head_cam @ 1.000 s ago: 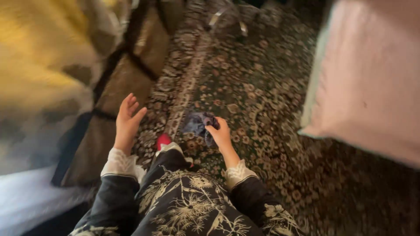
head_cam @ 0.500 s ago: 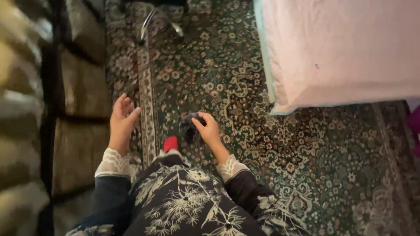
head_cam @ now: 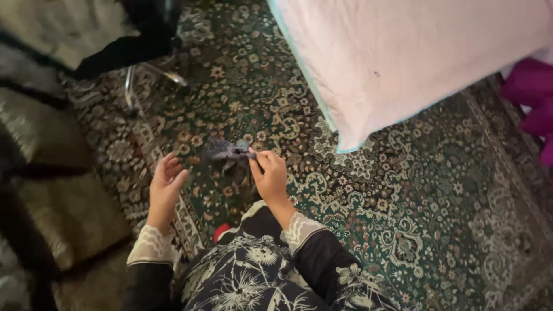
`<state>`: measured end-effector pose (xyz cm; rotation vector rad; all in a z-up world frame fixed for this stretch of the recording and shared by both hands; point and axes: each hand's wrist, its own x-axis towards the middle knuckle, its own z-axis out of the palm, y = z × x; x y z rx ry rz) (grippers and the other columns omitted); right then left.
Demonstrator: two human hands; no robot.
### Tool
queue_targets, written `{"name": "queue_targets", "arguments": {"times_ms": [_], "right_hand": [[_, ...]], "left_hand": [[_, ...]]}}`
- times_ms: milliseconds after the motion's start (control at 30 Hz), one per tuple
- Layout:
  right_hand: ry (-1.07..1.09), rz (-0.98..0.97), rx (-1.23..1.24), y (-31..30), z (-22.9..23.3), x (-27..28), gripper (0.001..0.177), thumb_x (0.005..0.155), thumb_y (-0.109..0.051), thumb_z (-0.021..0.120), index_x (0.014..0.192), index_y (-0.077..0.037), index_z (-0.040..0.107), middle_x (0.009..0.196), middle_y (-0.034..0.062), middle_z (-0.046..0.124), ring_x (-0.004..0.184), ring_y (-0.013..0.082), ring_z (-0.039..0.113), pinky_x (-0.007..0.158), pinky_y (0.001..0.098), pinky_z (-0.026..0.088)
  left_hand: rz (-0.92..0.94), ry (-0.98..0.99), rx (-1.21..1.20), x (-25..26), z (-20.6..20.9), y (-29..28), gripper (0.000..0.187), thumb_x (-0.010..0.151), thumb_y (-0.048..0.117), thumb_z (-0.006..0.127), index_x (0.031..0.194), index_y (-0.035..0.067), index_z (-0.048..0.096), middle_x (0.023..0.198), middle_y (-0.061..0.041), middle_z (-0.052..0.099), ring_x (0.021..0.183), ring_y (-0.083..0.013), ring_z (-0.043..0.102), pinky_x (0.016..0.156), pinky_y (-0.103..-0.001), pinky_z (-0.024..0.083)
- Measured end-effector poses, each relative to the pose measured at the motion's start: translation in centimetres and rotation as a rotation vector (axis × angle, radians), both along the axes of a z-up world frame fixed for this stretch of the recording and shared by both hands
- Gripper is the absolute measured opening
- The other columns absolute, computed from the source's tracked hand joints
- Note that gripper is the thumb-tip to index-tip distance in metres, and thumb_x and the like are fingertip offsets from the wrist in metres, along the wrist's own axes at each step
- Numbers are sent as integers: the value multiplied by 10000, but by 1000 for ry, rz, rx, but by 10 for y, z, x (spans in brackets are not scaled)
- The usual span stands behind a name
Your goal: The person wipes a pink bottle, a yellow tube, a white tube, and a green bottle with a cloth, placing each one on a table after cleaning it.
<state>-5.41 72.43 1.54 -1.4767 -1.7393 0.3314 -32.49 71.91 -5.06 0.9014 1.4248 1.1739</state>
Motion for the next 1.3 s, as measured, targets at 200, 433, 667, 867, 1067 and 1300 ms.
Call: {"name": "queue_targets", "arguments": {"times_ms": [200,433,667,867,1067,1300], "right_hand": [[-43,70,110,100,10,41,254,980,-149,639,1212,-69,704,1086,95,711,1037,329,657,908,443,482],[151,79,-83,246,26,109,176,1030,-165,599,1168,-70,652,1065,168,723,974,378,693,779,420,542],[610,206,-280,383,32,122,209,1097,-212,561,1214,-48,616,950,100,688,848,214,684,757,377,548],[1301,273,-484,485,6,140,236,1044,-239,522,1143,-65,646,1005,-6,645,915,88,595,825,261,486],[1630,257,-306,615,-71,222,230,1119,-243,585,1158,-21,634,880,54,568,796,165,550,731,320,462],[297,322,-289,719,-41,191,831,777,-107,780,1509,-37,394,1507,160,491,1417,300,462,1195,422,356]], "left_hand": [[-81,-21,10,51,-35,106,641,937,103,676,1524,69,422,1509,-138,519,1364,-241,534,1099,-359,444],[-261,82,110,157,-7,250,946,767,91,815,1572,75,317,1569,-156,427,1424,-235,442,1084,-374,431],[-310,42,231,252,-26,382,829,671,69,861,1412,2,495,1298,-173,623,1156,-229,615,945,-341,521],[36,-110,101,263,-96,484,302,971,72,609,1261,12,668,1109,-24,727,986,-109,645,867,-267,518],[103,140,200,219,-55,606,262,904,-35,624,1157,33,617,983,-41,701,912,-119,630,814,-267,512],[58,239,238,182,42,727,447,726,-110,567,1140,51,620,928,-64,695,892,-146,642,796,-267,510]]}}
